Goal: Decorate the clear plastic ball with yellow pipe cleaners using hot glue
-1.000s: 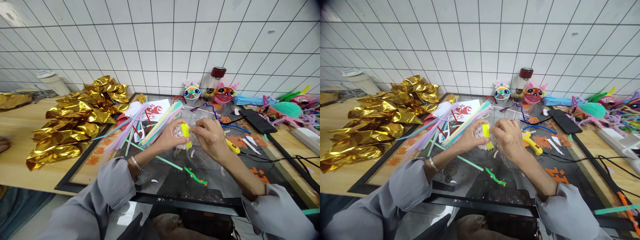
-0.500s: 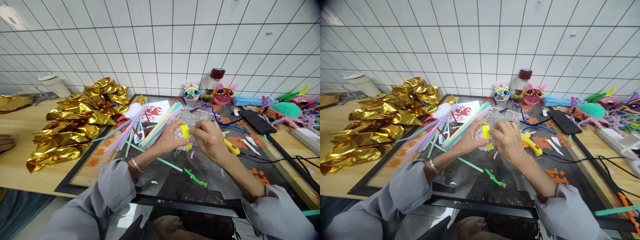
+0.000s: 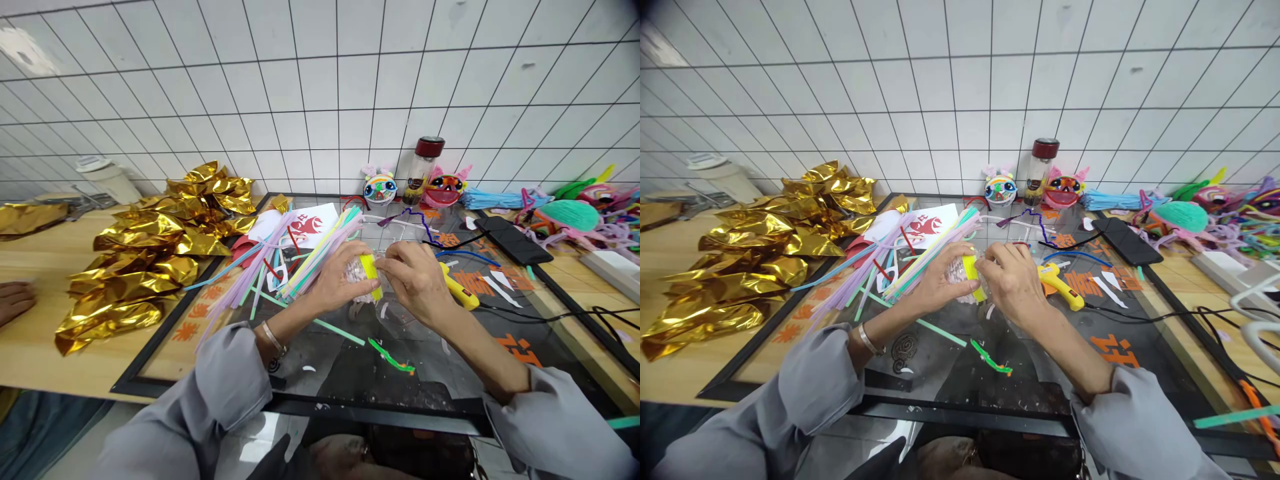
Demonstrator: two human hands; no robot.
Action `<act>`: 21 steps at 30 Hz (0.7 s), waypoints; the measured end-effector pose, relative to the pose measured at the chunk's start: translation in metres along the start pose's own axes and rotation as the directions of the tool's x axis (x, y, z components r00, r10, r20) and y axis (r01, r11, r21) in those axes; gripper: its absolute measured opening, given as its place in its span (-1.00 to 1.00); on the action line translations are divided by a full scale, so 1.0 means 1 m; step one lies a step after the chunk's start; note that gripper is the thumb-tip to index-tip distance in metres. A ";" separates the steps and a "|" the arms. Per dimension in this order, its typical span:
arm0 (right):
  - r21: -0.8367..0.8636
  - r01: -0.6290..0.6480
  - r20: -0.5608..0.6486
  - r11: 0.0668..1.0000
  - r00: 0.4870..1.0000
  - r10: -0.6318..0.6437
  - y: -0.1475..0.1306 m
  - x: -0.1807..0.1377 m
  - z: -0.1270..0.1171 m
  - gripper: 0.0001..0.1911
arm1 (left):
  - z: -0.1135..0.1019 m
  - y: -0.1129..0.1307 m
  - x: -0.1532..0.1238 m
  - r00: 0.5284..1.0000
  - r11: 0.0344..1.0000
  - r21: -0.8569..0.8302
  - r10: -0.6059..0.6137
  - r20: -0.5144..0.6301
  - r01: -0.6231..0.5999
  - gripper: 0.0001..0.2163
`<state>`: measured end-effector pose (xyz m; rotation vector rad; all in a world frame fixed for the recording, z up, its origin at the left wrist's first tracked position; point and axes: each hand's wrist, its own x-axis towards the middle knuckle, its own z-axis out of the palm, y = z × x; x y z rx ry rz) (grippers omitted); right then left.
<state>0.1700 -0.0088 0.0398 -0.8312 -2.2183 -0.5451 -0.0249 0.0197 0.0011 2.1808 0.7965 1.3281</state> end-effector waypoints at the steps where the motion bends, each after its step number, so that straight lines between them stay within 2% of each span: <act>1: -0.004 0.005 -0.004 1.000 1.000 -0.005 0.000 0.000 0.000 -0.80 | 0.000 0.000 0.000 1.000 1.000 0.004 0.015 0.000 -0.015 -0.62; 5: -0.001 -0.019 0.004 1.000 1.000 0.019 -0.001 0.000 0.001 -0.79 | 0.000 0.001 -0.002 0.999 0.999 0.029 0.035 0.014 -0.035 -0.64; 15: 0.011 -0.036 0.024 0.999 0.999 0.036 0.000 -0.001 0.002 -0.80 | -0.004 0.009 -0.005 0.998 0.996 0.092 -0.003 0.060 -0.003 -0.66; 18: 0.024 -0.050 0.038 0.998 0.998 0.049 -0.001 -0.002 0.002 -0.79 | -0.005 0.006 -0.005 0.997 0.994 0.110 0.020 0.074 -0.028 -0.58; 21: 0.019 -0.042 0.027 0.999 0.999 0.041 -0.002 -0.002 0.002 -0.77 | -0.004 0.005 -0.005 0.993 0.988 0.148 0.033 0.110 -0.049 -0.37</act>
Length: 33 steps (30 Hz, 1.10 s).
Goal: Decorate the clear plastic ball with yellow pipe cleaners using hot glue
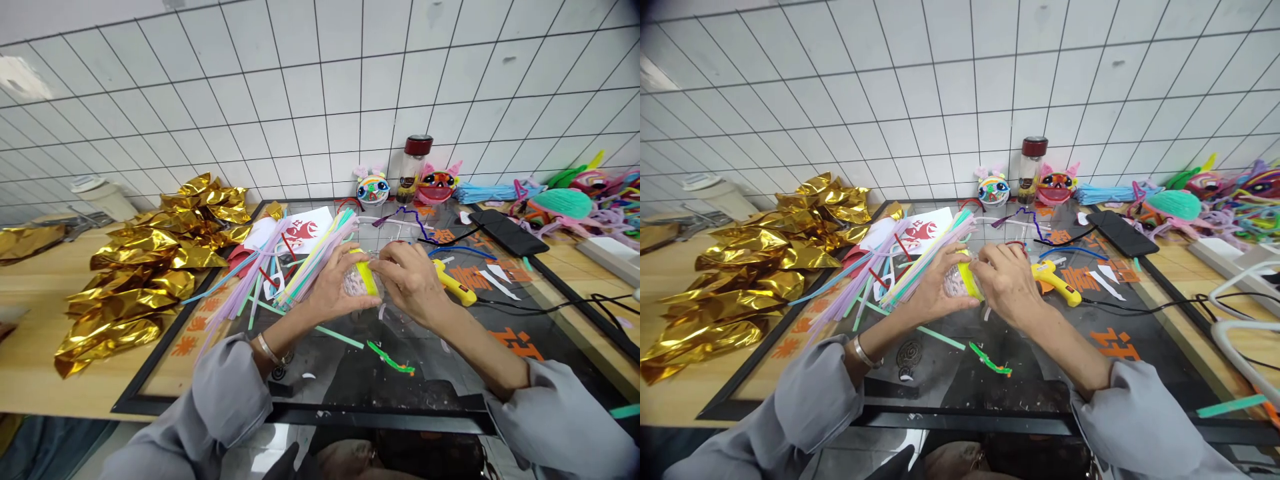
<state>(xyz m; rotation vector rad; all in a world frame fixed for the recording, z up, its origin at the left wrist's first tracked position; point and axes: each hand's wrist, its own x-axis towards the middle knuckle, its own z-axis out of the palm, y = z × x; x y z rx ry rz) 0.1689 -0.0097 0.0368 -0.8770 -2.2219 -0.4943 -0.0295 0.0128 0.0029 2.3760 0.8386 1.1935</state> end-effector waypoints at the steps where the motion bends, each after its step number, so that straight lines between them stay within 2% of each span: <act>1: -0.002 0.002 -0.003 1.000 1.000 -0.002 0.000 0.000 0.000 -0.77 | 0.000 0.000 0.000 1.000 1.000 0.015 0.007 0.009 -0.007 -0.30; 5: 0.013 -0.030 0.021 0.999 0.999 0.030 -0.002 0.000 0.000 -0.76 | -0.001 0.000 0.000 0.999 0.997 0.072 0.025 0.040 -0.028 -0.19; 11: 0.110 -0.086 0.020 0.990 0.996 0.085 -0.001 -0.004 0.002 -0.74 | 0.000 -0.003 0.000 0.998 0.991 0.126 0.047 0.041 -0.052 -0.25; 20: 0.110 -0.085 -0.011 0.990 0.996 0.087 -0.003 -0.005 0.004 -0.73 | -0.003 -0.004 0.000 0.995 0.993 0.079 0.086 0.049 -0.089 -0.26; 27: 0.105 -0.092 -0.006 0.990 0.996 0.093 -0.006 -0.005 0.006 -0.72 | 0.001 -0.002 0.000 0.998 0.995 0.081 0.059 0.004 -0.059 -0.35; 33: 0.145 -0.080 -0.043 0.986 0.995 0.087 -0.006 -0.006 0.006 -0.69 | 0.002 0.003 0.001 0.999 1.000 0.006 0.011 -0.031 -0.011 -0.38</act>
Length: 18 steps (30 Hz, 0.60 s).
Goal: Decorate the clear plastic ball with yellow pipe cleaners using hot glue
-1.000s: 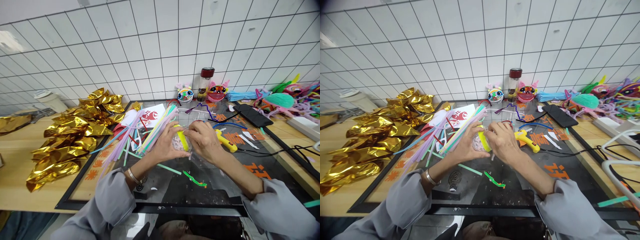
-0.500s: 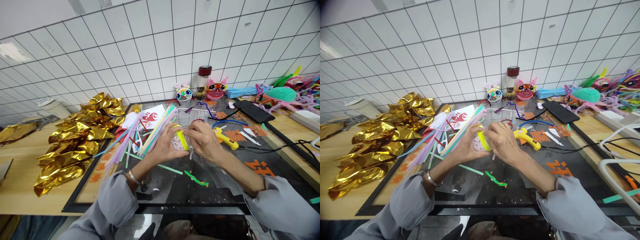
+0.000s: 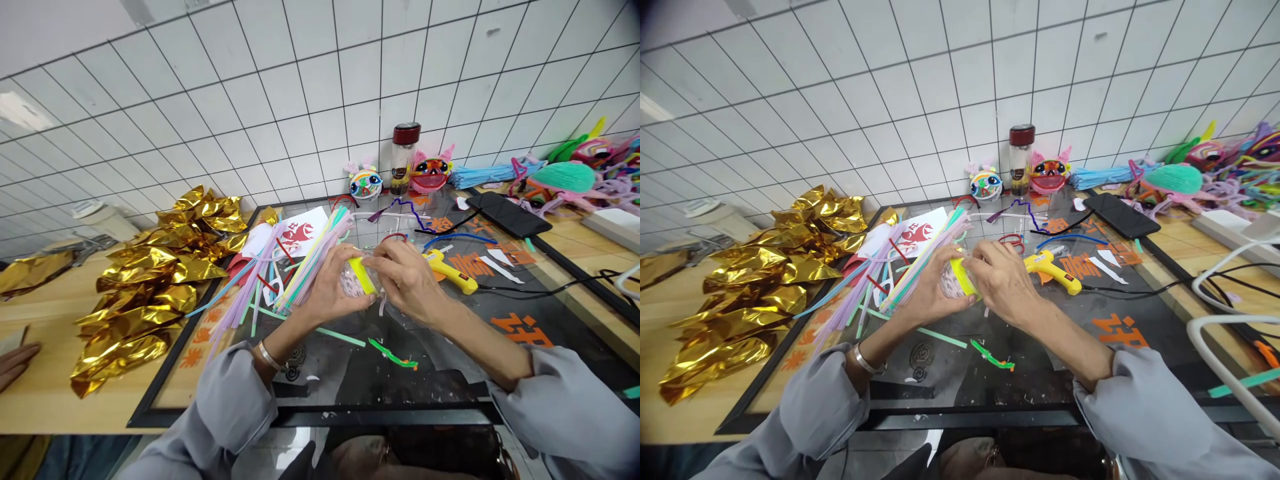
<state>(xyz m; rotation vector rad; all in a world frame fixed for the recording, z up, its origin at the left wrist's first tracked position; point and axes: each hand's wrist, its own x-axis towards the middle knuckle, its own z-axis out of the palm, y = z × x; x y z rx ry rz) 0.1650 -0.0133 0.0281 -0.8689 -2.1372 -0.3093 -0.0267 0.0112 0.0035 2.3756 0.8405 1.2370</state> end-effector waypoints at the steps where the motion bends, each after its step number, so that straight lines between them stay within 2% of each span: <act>1: 0.003 0.001 -0.006 1.000 1.000 -0.001 0.000 0.000 0.000 -0.68 | 0.000 0.002 0.000 1.000 0.999 -0.023 -0.028 0.005 0.028 -0.39; 4: 0.010 -0.005 -0.009 1.000 1.000 0.005 0.000 0.000 -0.002 -0.66 | -0.001 0.011 0.001 0.986 0.980 -0.111 -0.157 0.055 0.162 -0.40; 9: 0.082 -0.055 0.021 0.995 0.998 0.053 -0.002 0.000 -0.006 -0.66 | -0.002 0.019 0.001 0.930 0.896 -0.254 -0.333 0.154 0.363 -0.38; 13: 0.140 -0.118 0.105 0.983 0.989 0.104 -0.005 0.001 -0.012 -0.75 | -0.003 0.021 0.004 0.910 0.863 -0.292 -0.372 0.185 0.412 -0.39; 18: 0.174 -0.179 0.186 0.968 0.972 0.146 -0.004 0.002 -0.016 -0.66 | -0.005 0.019 0.004 0.915 0.878 -0.268 -0.355 0.194 0.397 -0.41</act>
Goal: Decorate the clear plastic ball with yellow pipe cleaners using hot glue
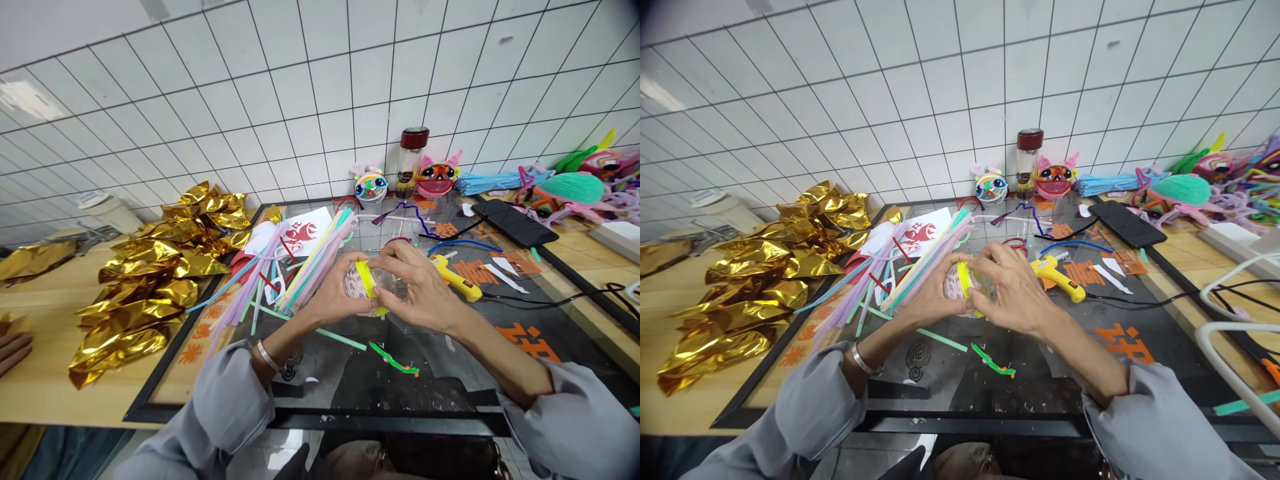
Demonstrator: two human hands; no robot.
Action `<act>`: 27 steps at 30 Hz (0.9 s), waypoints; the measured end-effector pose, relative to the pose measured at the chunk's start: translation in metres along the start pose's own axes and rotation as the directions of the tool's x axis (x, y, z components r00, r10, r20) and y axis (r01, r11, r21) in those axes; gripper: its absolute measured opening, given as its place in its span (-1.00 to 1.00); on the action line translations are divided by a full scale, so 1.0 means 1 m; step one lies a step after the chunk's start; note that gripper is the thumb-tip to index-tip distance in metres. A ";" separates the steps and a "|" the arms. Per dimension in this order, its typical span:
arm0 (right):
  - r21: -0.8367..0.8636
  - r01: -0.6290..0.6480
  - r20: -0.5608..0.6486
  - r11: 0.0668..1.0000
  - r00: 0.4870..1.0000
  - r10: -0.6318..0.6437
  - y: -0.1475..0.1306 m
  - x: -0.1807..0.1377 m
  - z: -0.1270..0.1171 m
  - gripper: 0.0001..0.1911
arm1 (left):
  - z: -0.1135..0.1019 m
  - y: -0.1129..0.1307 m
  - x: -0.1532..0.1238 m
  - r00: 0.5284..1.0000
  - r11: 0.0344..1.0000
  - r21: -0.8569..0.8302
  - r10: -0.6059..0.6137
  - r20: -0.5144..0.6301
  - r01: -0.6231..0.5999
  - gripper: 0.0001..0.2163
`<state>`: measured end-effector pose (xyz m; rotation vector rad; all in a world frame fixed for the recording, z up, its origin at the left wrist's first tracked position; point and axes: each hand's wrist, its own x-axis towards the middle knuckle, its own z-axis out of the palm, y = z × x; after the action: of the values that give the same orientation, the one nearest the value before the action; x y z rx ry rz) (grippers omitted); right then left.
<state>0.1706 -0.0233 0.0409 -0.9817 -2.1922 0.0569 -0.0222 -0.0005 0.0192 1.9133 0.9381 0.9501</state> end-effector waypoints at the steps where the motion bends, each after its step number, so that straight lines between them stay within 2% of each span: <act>1: 0.009 -0.008 0.008 1.000 1.000 0.008 0.000 0.000 0.000 -0.65 | -0.001 -0.002 0.000 1.000 1.000 0.004 0.014 0.005 -0.014 -0.40; 6: 0.024 -0.042 0.032 0.999 0.999 0.041 0.002 0.000 0.000 -0.66 | -0.002 -0.016 0.001 0.993 0.993 0.024 0.114 0.023 -0.114 -0.19; 11: 0.014 -0.060 0.027 0.998 0.998 0.060 0.003 -0.001 0.002 -0.65 | -0.005 -0.018 0.002 0.971 0.951 0.192 0.234 0.057 -0.241 -0.01; 16: 0.028 -0.057 0.012 0.998 0.998 0.056 0.004 -0.001 0.004 -0.66 | -0.003 -0.016 0.001 0.955 0.908 0.299 0.288 0.067 -0.294 -0.06; 21: 0.063 -0.043 -0.002 0.997 0.999 0.043 0.004 -0.002 0.004 -0.69 | 0.002 -0.018 0.000 0.941 0.898 0.292 0.339 0.020 -0.330 -0.20; 27: 0.135 -0.044 -0.053 0.990 0.997 0.051 0.001 -0.001 0.001 -0.67 | 0.003 -0.020 0.000 0.936 0.901 0.270 0.352 0.004 -0.340 -0.23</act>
<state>0.1711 -0.0232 0.0395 -0.9492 -2.0847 0.1933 -0.0247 0.0066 0.0004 2.3527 0.7953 1.1199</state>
